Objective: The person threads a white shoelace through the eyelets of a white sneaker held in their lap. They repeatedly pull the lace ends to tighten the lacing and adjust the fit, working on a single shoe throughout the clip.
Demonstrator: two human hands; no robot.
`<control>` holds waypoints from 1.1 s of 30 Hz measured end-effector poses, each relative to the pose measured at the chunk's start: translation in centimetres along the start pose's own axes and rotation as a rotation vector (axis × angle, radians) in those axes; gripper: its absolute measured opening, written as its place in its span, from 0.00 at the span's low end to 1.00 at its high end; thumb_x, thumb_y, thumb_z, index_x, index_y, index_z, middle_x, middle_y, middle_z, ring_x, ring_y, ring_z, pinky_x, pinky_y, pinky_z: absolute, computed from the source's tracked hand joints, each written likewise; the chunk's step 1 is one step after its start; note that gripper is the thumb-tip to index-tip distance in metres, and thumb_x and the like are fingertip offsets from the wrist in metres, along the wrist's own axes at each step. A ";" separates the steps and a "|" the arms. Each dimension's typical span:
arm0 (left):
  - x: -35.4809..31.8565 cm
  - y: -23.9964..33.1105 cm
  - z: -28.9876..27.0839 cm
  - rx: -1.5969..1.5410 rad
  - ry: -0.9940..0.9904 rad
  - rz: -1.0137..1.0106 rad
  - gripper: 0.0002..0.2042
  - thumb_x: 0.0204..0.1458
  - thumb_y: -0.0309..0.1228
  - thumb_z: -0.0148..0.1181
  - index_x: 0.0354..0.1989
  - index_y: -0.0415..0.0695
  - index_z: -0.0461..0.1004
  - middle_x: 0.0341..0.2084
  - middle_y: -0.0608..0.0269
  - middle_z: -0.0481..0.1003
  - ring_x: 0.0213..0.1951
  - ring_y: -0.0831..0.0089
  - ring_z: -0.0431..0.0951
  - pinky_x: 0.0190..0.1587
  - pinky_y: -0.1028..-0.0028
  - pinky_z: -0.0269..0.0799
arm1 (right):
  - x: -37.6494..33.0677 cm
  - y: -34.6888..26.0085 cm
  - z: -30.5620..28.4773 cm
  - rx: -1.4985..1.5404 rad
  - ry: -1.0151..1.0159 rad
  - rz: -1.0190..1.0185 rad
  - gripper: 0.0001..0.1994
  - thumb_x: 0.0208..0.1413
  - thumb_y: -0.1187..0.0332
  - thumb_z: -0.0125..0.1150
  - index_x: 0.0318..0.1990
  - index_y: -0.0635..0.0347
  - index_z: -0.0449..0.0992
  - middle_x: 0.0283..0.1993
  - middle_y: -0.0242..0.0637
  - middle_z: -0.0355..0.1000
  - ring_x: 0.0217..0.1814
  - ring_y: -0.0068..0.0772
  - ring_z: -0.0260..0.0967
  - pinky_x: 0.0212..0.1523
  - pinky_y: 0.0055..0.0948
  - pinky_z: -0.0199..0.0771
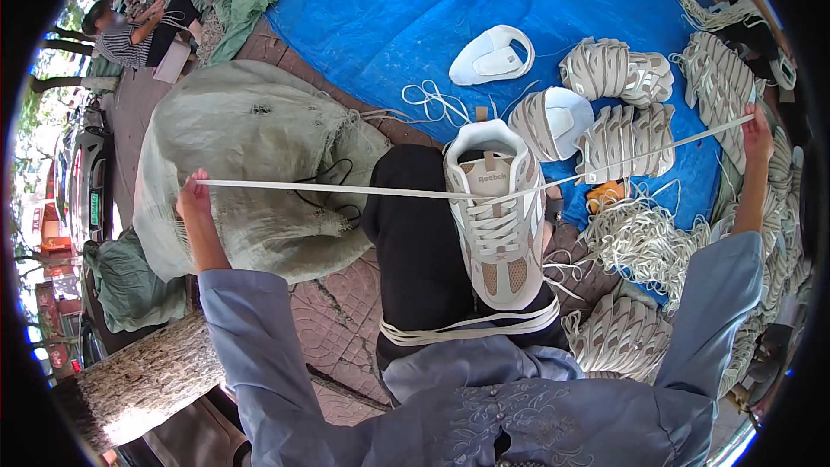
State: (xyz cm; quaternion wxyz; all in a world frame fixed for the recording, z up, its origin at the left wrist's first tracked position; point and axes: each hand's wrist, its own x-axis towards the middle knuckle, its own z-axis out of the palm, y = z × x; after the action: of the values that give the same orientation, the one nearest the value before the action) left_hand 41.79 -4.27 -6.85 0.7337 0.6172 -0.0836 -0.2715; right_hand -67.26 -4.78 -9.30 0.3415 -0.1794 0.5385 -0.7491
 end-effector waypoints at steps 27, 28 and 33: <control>-38.3 -12.4 10.1 0.870 -1.183 0.787 0.03 0.41 0.19 0.54 0.24 0.41 0.68 0.17 0.56 0.68 0.21 0.59 0.71 0.22 0.67 0.66 | -40.4 12.6 28.2 -0.530 -1.202 0.626 0.04 0.40 0.78 0.57 0.26 0.69 0.73 0.23 0.37 0.71 0.20 0.22 0.70 0.11 0.14 0.58; -38.4 -12.4 9.9 0.886 -1.183 0.813 0.03 0.41 0.20 0.54 0.24 0.41 0.69 0.18 0.56 0.69 0.21 0.59 0.71 0.22 0.68 0.66 | -40.4 12.7 28.2 -0.525 -1.206 0.626 0.04 0.40 0.78 0.57 0.26 0.69 0.73 0.23 0.38 0.71 0.20 0.22 0.70 0.11 0.14 0.58; -39.0 -12.8 9.6 0.943 -1.107 1.028 0.05 0.37 0.18 0.54 0.24 0.40 0.66 0.17 0.58 0.66 0.22 0.61 0.70 0.21 0.67 0.67 | -40.3 12.9 27.9 -0.538 -1.217 0.647 0.04 0.40 0.78 0.56 0.27 0.69 0.73 0.22 0.38 0.71 0.18 0.22 0.69 0.11 0.14 0.58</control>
State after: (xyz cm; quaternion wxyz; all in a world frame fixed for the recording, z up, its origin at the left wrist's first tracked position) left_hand 0.96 5.90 -8.58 0.2891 0.5215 -0.7958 -0.1056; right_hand -17.08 2.14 -7.36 0.7278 -0.4727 0.4449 -0.2210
